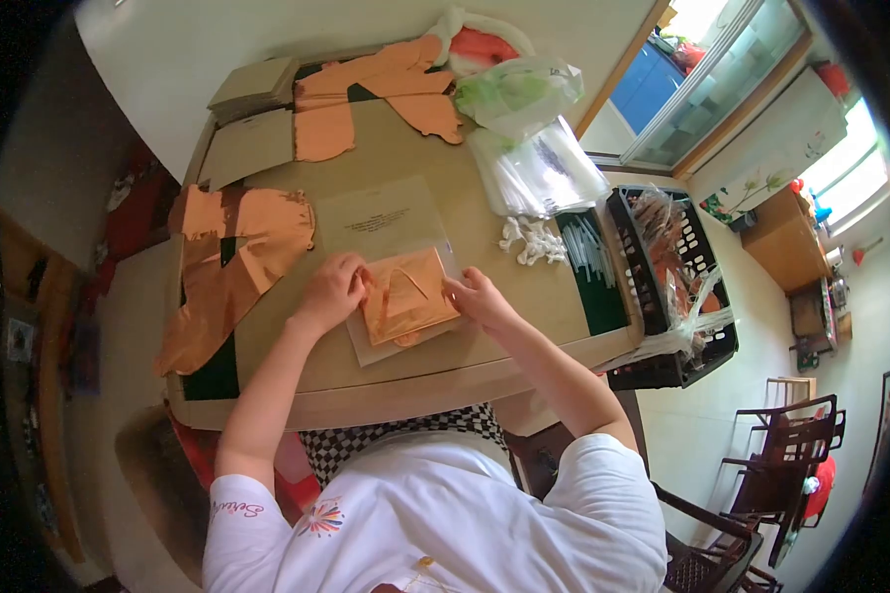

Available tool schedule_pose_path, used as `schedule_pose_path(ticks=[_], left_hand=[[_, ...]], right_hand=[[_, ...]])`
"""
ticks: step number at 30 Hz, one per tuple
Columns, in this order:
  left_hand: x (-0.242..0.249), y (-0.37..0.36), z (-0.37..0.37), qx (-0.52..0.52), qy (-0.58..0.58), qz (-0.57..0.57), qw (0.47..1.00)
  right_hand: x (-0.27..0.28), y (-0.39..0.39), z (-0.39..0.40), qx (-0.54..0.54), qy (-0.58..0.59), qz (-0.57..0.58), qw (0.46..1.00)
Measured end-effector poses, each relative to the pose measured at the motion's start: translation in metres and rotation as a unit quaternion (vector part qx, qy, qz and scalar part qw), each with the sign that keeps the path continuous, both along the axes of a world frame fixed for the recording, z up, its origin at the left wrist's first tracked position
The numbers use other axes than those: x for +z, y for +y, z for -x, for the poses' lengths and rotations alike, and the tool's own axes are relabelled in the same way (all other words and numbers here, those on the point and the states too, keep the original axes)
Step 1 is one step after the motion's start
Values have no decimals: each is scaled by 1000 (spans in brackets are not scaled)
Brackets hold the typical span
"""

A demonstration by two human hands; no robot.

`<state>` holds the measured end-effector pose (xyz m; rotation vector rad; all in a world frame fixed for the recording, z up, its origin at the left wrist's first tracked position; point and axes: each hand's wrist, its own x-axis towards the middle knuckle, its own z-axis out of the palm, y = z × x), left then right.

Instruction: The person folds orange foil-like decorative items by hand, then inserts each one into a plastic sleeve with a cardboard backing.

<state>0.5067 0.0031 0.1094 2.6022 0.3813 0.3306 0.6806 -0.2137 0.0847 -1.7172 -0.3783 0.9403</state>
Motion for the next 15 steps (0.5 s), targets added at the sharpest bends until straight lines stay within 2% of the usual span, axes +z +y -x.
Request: schedule_pose_path(ticks=[2, 3, 6, 8, 9, 11, 14, 15], left_hand=[[-20, 9, -4, 61, -93, -79, 991], [-26, 13, -4, 93, -138, -118, 979], [-39, 26, -1, 53, -52, -68, 995], [-40, 26, -1, 52, -47, -73, 995], [-41, 25, 0, 51, -44, -75, 995], [-46, 26, -1, 53, -85, -85, 991], [-45, 18, 1, 83, -131, -79, 985], [-40, 15, 3, 96, -143, -74, 982]], right_hand=[[36, 0, 8, -17, 44, 48, 998], [34, -2, 7, -2, 33, 63, 997], [35, -10, 8, 30, -19, 105, 994], [52, -6, 19, 34, -74, 123, 989], [49, -7, 17, 54, -205, 157, 965], [38, -10, 10, 93, -454, 211, 861], [31, -3, 13, 221, -584, 0, 781], [34, 2, 20, 288, -572, 29, 768]])
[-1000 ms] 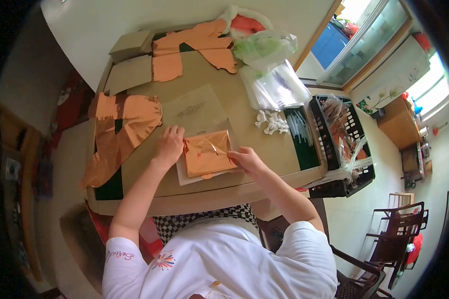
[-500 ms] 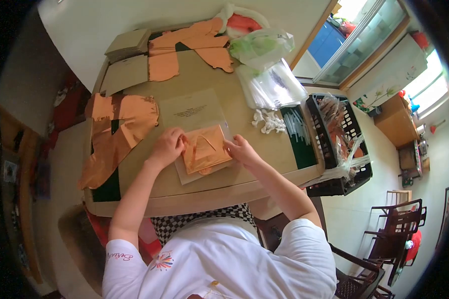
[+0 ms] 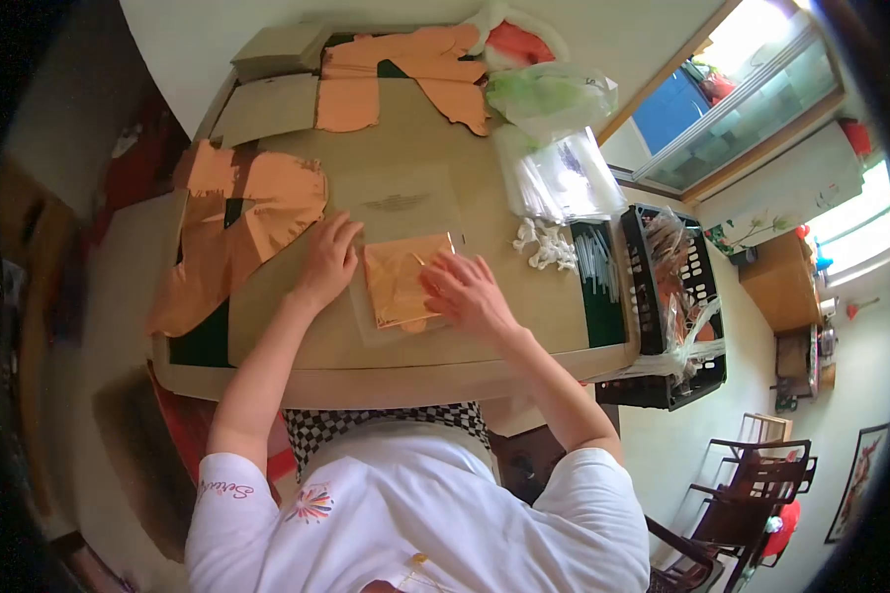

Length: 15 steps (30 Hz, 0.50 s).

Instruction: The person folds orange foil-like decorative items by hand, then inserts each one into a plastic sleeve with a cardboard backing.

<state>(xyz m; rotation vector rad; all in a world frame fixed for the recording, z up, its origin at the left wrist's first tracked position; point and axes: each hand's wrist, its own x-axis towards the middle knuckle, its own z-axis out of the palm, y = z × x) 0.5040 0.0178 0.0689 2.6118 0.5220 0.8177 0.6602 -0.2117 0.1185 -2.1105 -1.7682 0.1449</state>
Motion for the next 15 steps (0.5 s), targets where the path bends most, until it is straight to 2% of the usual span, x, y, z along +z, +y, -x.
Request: schedule_pose_path(ticks=[3, 6, 9, 15], left_hand=[[10, -17, 16, 12, -3, 47, 999], [12, -39, 35, 3, 39, -45, 998], [12, -54, 44, 17, 58, -81, 995], [3, -58, 52, -7, 45, -19, 999]], right_hand=[[-6, 17, 4, 40, -40, 3, 998], [-13, 37, -7, 89, -71, -21, 993], [-22, 52, -15, 121, -89, -21, 988], [-18, 55, -12, 131, -110, -24, 985]])
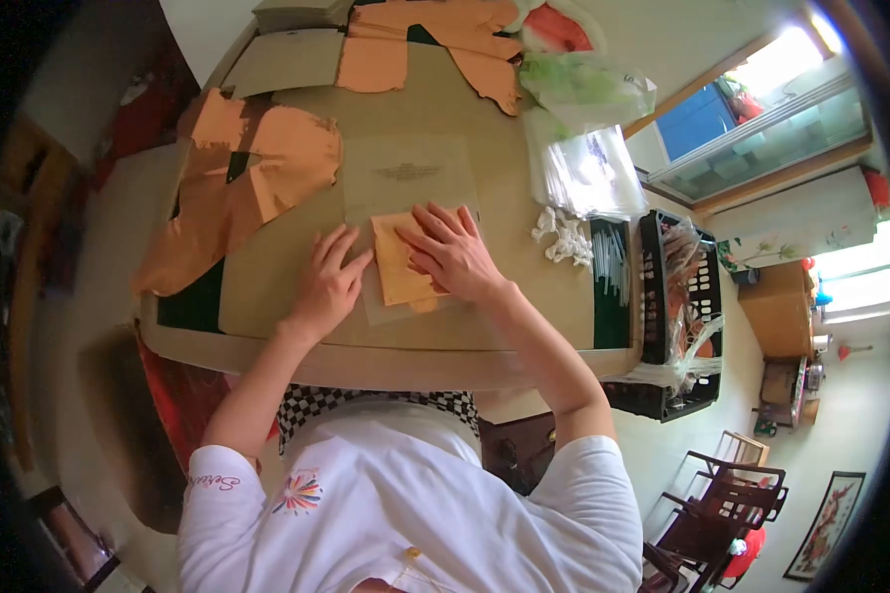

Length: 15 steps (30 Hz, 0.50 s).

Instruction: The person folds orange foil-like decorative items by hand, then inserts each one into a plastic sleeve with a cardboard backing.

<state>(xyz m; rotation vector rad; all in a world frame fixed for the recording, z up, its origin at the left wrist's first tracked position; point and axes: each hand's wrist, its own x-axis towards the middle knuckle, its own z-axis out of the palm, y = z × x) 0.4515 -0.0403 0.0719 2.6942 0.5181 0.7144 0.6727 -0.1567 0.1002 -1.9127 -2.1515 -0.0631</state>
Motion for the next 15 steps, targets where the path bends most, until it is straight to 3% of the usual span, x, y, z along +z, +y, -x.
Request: schedule_pose_path(ticks=[9, 15], left_hand=[[7, -1, 0, -37, 19, -4, 999], [8, 9, -4, -102, 30, -103, 989]], right_hand=[[13, 5, 5, 28, -64, 22, 997], [9, 6, 4, 29, -67, 5, 997]])
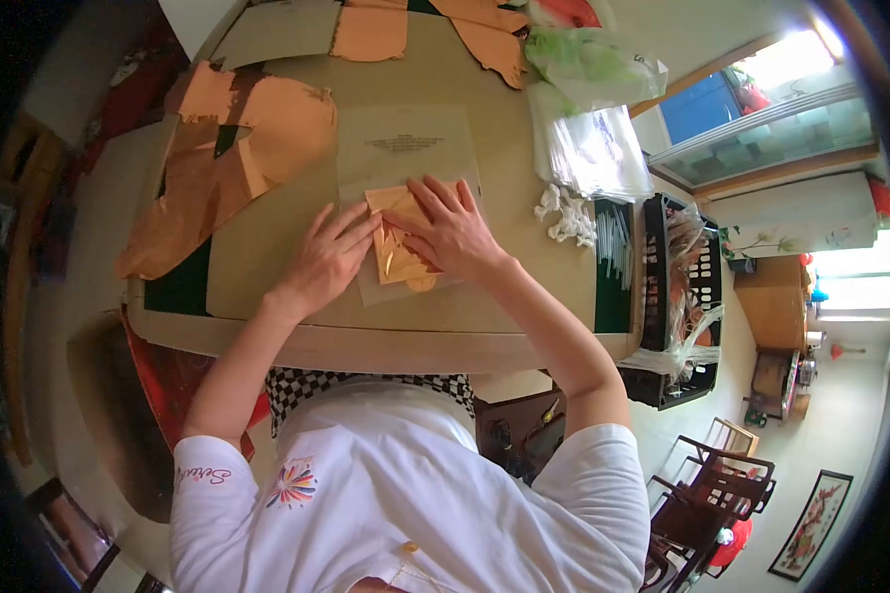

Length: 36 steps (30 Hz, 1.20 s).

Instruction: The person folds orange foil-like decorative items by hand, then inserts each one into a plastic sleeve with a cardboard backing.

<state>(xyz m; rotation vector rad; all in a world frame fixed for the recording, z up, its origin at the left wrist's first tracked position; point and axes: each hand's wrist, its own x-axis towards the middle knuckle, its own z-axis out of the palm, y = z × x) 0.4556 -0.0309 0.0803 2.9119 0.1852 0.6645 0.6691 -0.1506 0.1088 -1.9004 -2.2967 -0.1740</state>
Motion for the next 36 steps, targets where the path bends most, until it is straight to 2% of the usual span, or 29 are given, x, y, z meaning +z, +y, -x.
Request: schedule_pose_path(ticks=[3, 9, 18, 21, 24, 36], left_hand=[[-1, 4, 1, -9, 26, 4, 1000], [12, -3, 6, 25, 25, 95, 995], [2, -26, 10, 108, 4, 62, 992], [5, -16, 7, 125, 16, 46, 991], [4, -11, 5, 120, 30, 49, 991], [8, -5, 10, 73, 39, 102, 991]], right_hand=[[-1, 0, 1, -2, 6, -6, 1000], [1, -1, 1, -8, 3, 0, 1000], [0, 1, 1, -11, 13, -16, 1000], [-2, 9, -1, -32, 80, -51, 995], [-8, 16, -8, 1, 129, -30, 991], [-9, 14, -12, 29, 65, -26, 997]])
